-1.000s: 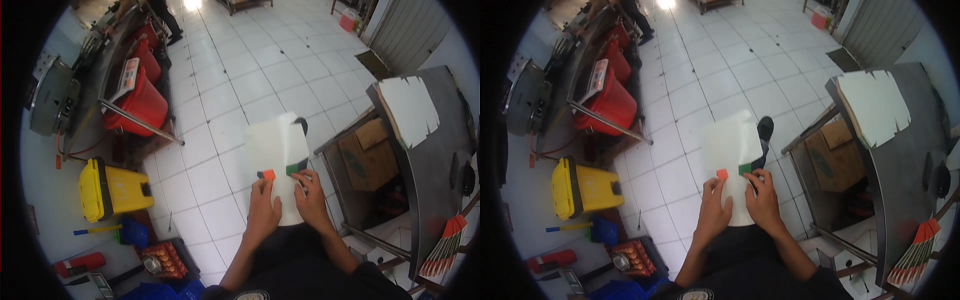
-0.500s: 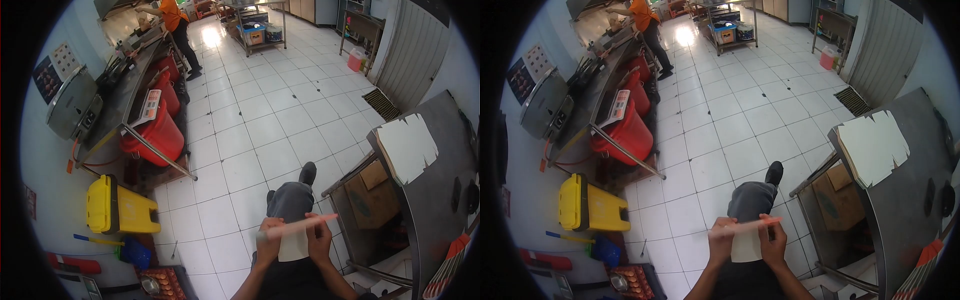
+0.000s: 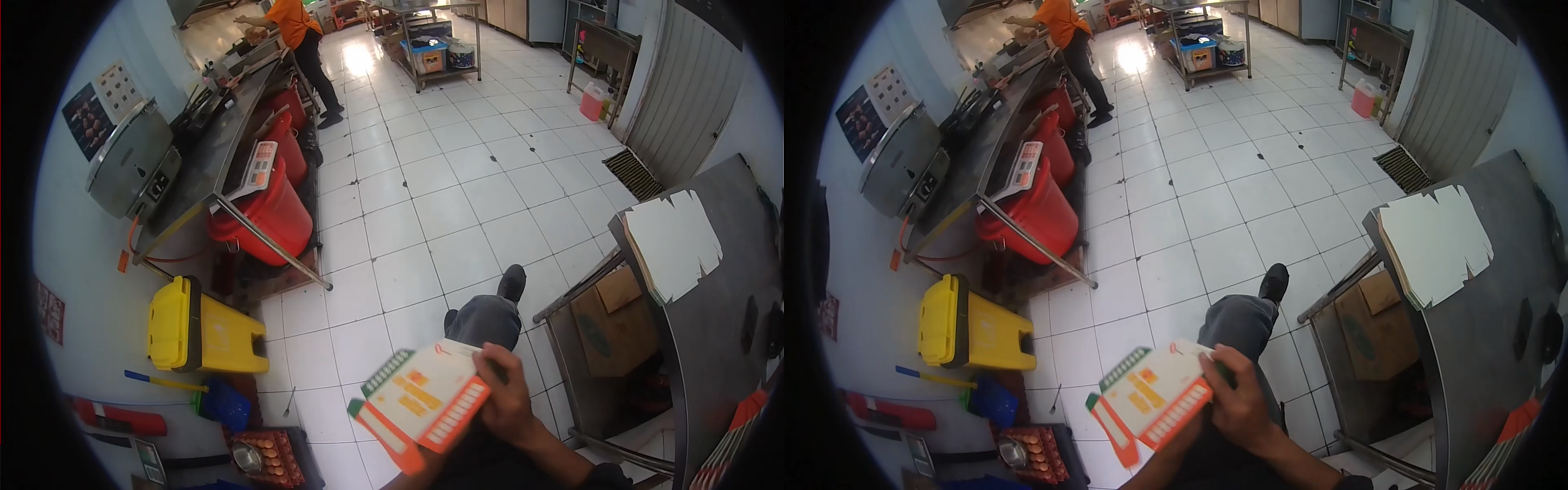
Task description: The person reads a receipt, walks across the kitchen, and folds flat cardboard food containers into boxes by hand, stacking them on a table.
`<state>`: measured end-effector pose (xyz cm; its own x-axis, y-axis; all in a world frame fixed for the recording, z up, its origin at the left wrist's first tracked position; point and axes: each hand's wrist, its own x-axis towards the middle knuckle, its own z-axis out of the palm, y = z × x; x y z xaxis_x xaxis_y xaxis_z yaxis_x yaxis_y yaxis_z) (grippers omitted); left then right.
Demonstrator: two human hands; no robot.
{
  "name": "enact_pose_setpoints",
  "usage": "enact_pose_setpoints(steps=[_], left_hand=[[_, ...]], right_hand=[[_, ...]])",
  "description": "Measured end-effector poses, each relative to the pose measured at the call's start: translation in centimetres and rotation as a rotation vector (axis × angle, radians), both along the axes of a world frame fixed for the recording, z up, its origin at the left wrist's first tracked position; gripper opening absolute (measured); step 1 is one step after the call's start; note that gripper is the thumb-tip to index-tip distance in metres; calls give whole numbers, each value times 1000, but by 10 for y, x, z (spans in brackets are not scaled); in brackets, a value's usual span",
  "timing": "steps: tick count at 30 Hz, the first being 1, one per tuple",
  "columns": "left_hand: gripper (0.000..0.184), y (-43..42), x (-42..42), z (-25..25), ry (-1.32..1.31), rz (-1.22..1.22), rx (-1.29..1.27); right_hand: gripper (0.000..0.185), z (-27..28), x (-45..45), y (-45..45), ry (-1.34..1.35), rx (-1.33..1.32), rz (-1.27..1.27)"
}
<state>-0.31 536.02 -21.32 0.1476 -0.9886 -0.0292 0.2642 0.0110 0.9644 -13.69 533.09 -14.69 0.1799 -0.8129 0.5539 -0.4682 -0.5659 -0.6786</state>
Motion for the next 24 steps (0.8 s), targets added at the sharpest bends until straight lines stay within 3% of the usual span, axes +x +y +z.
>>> enact_pose_setpoints(steps=[2,3,6,10,17,20,24], left_hand=[[32,0,-3,7,268,-54,30],[29,-3,1,24,284,-69,191],[31,-5,8,31,591,-116,74],[35,-12,8,43,877,-76,205],[29,-13,-6,31,591,-16,190],[28,-16,-15,33,565,15,163],[29,-14,-19,28,573,1,160]], right_hand=[[53,6,-2,-3,56,14,117],[54,10,-4,-4,81,13,154],[55,16,-8,-10,101,17,251],[44,7,-9,-12,24,40,277],[18,9,-7,-5,-249,400,-87],[12,7,3,-1,-211,289,-139],[10,8,5,3,-337,402,-148]])
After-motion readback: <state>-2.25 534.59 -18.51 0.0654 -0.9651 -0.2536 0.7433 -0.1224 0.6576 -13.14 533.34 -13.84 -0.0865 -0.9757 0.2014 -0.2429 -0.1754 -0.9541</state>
